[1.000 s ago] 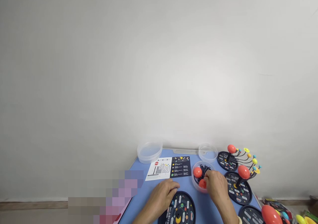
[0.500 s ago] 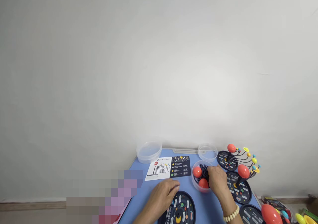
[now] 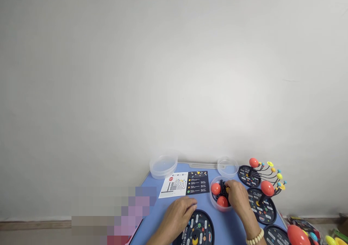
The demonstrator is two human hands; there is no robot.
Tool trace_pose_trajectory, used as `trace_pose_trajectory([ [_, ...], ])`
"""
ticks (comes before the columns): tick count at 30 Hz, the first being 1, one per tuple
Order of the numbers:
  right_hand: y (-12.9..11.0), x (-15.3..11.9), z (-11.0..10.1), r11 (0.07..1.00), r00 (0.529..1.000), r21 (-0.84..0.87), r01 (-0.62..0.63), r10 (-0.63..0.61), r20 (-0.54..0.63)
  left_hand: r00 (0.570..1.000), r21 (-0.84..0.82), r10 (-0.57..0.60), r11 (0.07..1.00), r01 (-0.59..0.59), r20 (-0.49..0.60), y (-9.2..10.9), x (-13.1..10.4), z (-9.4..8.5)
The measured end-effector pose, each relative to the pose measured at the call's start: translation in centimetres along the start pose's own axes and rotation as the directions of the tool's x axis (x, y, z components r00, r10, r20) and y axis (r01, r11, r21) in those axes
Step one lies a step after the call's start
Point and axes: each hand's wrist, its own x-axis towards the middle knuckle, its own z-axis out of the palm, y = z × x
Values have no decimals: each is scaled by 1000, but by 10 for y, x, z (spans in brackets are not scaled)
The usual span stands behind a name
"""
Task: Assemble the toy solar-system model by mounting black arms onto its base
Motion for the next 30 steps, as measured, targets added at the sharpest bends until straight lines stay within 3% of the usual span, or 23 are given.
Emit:
trace_pose_trajectory([
  [6,-6,-3,7,999,998,52,-9,13,-67,1000,-2,1,1000,-1,10,1,-1,-1],
  [9,-11,-4,9,999,998,30,-13,14,-58,999,-5,-13,1000,13,33,0,-2,-2],
  [13,-8,-5,5,996,986,-55,-72,63,-157,998,-9,-3,1000,3,63,-3,-4,-1],
  [17,7,-5,4,973,977,-100,-210,205,-55,999,19,-30,999,30,36,-10,-2,-2],
  [19,14,-5,7,972,975,-78,-222,222,-15,999,75,-48,996,46,20,-12,-1,-3],
  [22,20,-4,14,981,980,-13,-194,193,-46,997,144,-78,987,78,-5,-15,0,-8],
  [30,30,3,26,967,987,237,-89,117,-106,981,254,-178,955,154,77,-11,1,-19],
])
